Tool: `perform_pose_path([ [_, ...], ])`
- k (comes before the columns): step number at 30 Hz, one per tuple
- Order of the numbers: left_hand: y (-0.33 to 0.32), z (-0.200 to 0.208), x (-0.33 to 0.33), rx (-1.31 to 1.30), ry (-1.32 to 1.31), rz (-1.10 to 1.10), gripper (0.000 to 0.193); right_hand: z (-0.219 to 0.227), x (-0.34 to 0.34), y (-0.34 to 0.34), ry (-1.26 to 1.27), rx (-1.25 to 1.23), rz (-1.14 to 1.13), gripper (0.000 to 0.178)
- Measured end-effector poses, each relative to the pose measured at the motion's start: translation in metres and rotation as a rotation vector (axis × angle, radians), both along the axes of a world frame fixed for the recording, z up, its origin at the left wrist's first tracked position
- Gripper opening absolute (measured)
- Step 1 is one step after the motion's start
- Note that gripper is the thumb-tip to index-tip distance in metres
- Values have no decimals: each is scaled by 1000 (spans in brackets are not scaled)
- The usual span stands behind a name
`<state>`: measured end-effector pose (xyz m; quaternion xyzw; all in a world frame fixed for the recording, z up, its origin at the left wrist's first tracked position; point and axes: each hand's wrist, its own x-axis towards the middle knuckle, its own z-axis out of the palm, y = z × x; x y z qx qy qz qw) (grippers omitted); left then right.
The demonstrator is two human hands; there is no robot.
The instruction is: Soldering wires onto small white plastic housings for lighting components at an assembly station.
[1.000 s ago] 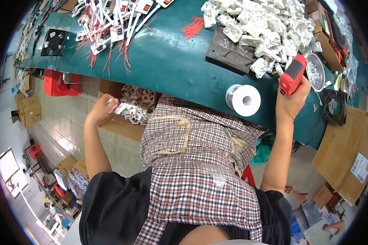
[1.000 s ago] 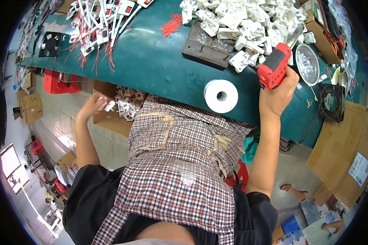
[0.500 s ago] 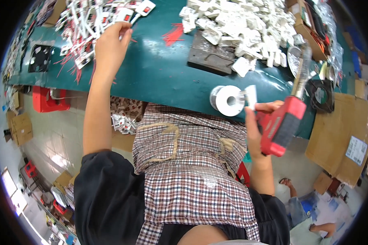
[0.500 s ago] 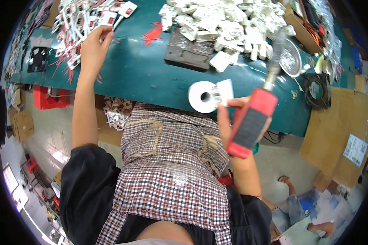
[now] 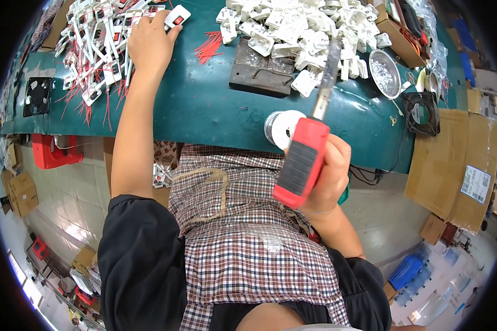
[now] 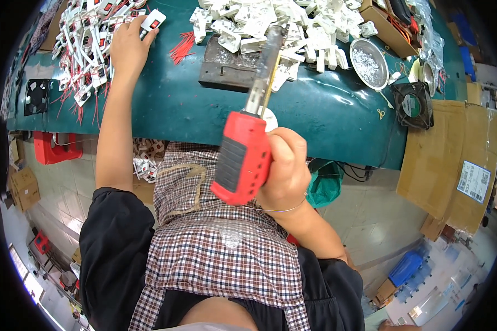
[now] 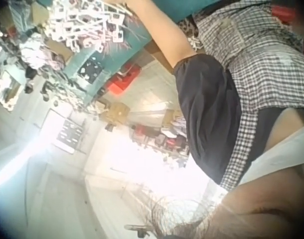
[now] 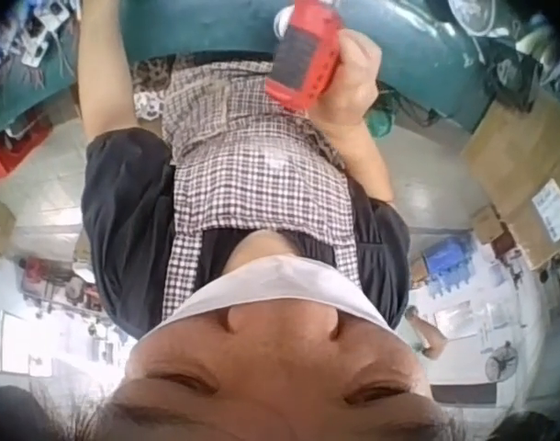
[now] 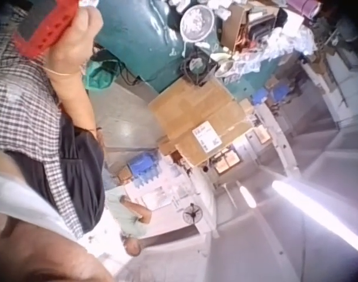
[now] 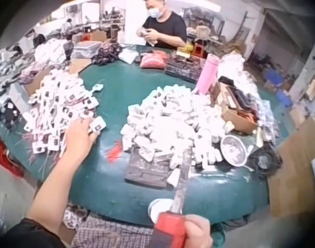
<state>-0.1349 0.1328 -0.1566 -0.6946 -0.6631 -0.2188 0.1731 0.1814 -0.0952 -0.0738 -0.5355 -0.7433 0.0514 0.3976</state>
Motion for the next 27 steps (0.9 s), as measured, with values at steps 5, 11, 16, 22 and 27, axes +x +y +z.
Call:
perform_pose_path([
  [5,-10,26,-1,61,-314,-13,47,16,-21,7,-108,2,-81,55],
  [11,-29,86,-9,488,-1012,-337,31,14,-31,17,-233,-3,-119,48],
  [16,-75,144,-6,492,-1422,-366,32,13,-16,16,-36,-99,-52,54],
  [22,-135,124,58,-214,-1178,-419,36,-1,20,3,127,-119,3,63],
  [27,-167,95,115,-731,-1262,-577,32,7,14,4,106,-171,-41,63],
])
